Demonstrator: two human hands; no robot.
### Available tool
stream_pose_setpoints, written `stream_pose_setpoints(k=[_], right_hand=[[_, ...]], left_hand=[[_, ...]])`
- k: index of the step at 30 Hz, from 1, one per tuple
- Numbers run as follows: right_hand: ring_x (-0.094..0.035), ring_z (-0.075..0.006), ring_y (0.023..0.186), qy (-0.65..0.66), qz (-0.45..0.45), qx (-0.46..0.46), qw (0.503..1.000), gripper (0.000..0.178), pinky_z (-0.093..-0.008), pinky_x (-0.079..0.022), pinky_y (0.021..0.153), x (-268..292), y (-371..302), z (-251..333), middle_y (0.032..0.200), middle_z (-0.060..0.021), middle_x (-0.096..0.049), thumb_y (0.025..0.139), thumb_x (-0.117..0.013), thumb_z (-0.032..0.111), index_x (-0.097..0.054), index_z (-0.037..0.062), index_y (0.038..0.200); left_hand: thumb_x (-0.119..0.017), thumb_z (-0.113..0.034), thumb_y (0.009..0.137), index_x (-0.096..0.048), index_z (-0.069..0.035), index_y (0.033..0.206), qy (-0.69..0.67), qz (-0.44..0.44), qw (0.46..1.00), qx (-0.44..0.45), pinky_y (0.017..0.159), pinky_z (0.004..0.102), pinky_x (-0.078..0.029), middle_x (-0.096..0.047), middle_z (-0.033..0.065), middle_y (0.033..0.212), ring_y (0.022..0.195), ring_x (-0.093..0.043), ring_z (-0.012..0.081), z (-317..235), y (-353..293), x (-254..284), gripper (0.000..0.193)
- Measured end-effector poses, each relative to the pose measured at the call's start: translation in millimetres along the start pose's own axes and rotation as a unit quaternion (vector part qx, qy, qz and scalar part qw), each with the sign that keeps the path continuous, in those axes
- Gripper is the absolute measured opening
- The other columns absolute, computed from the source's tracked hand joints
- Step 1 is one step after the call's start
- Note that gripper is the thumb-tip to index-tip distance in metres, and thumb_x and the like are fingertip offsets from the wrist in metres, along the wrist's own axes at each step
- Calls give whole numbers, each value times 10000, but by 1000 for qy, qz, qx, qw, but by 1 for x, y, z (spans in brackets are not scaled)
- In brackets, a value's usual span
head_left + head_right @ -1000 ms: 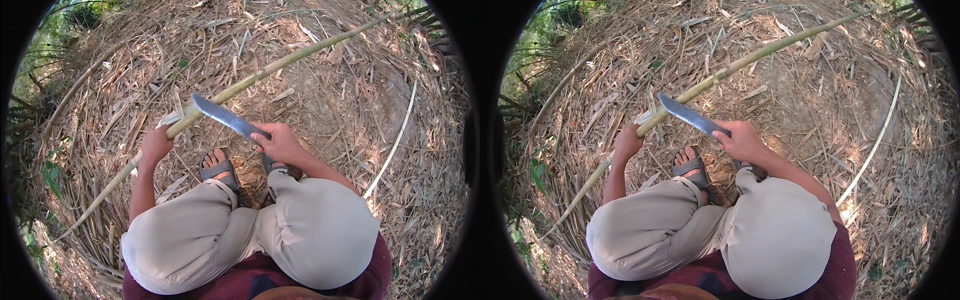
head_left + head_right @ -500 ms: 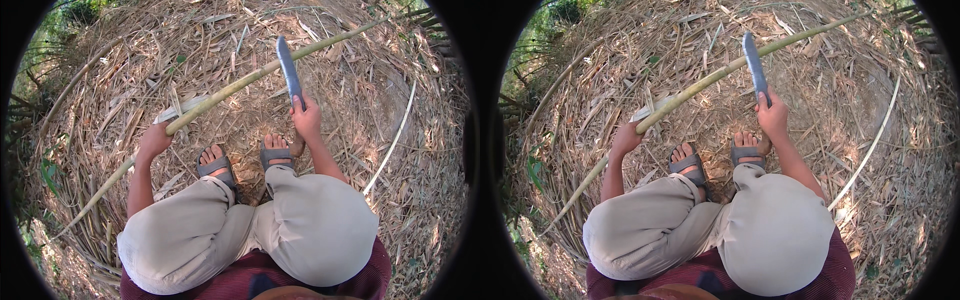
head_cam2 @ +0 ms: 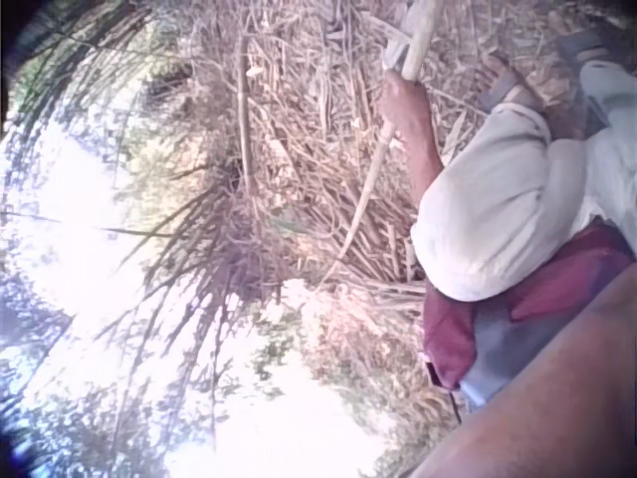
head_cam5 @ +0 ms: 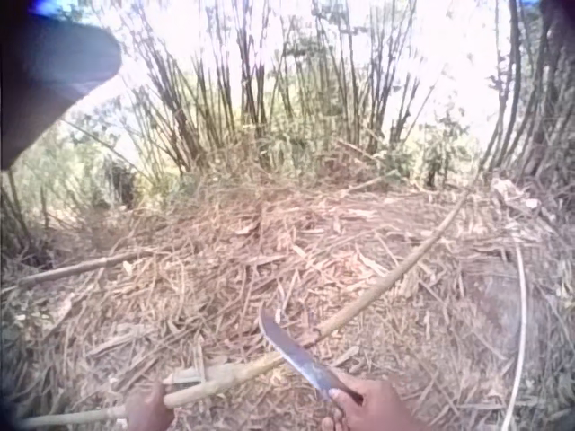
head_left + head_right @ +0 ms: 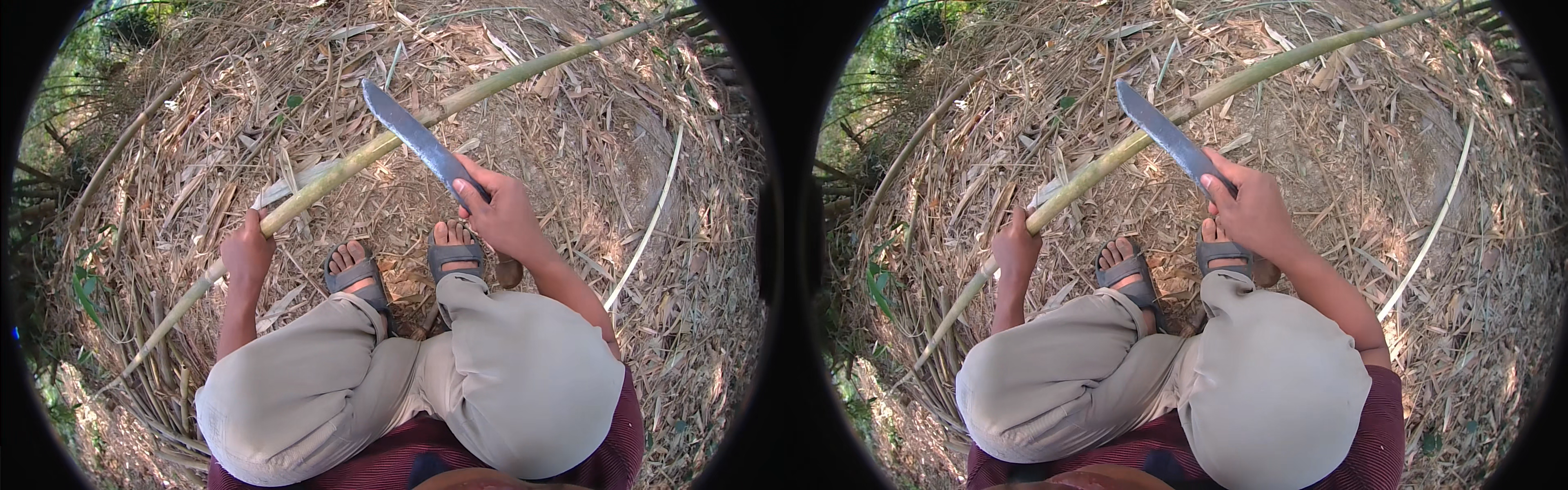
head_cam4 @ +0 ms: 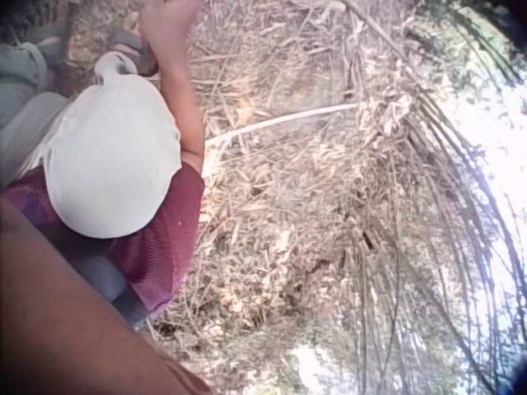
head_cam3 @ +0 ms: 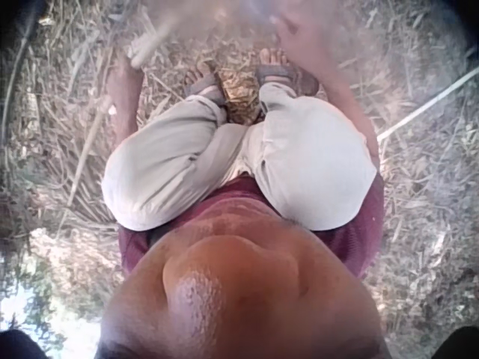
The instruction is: The person shaves a long bamboo stalk with a large knife while sitting on the ground, scraping along the surface to smooth it.
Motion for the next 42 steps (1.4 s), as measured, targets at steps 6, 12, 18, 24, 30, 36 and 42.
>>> stream_pose_setpoints(k=[6,12,18,24,30,36,42], right_hand=[[-536,-40,559,45,-170,1,984,463,-227,-453,502,39,-4,4,691,3,-595,1034,-521,117,-466,65,1491],[-587,-92,563,77,-151,-26,985,491,-289,-506,567,66,6,-4,679,-45,-629,1017,-549,145,-457,61,1492],[-637,-130,593,-40,5,57,998,446,-323,-522,607,0,-6,25,668,-77,-656,1000,-568,151,-530,74,1438],[-668,-157,623,-18,-95,-2,995,420,-334,-528,655,32,7,-1,704,-106,-677,994,-563,152,-569,93,1410],[-657,-125,607,-30,-121,24,992,417,-321,-520,590,33,8,-35,775,-124,-716,978,-608,181,-595,95,1387],[-625,-99,570,9,0,22,1000,377,-300,-509,572,-17,10,-82,721,-87,-694,988,-629,224,-637,92,1342],[-613,-88,563,21,-174,-83,981,365,-282,-494,533,18,15,-148,668,-51,-654,1009,-609,222,-635,64,1337]], left_hand=[[-695,-184,923,-542,-116,813,44,-84,995,-13,428,402,-458,-612,101,555,476,-629,274,-10,-2,17,200],[-650,-209,969,-508,-107,753,55,-136,989,-25,408,408,-429,-547,80,496,420,-574,275,-13,-9,31,278],[-664,-230,956,-519,-107,788,43,-125,991,-30,427,413,-454,-584,87,528,456,-610,284,-15,-8,22,253],[-734,-152,830,-580,-119,897,33,-47,998,-12,476,419,-490,-651,95,602,524,-658,290,-4,6,8,170],[-736,-152,778,-655,-120,1006,-14,109,994,-3,639,483,-537,-674,171,691,696,-697,352,2,16,-22,243],[-726,-220,816,-712,-16,1032,-173,311,934,33,774,443,-529,-707,242,859,806,-690,395,2,20,-82,298],[-724,-247,812,-709,0,984,-239,389,889,25,723,402,-513,-695,180,778,710,-670,273,-8,8,-124,301]])
Point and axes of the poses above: each hand's wrist, its own y-axis towards the middle knuckle, its own x-axis out of the back of the hand, z = x × y, the point moved 10 cm from there along y, towards the middle knuckle
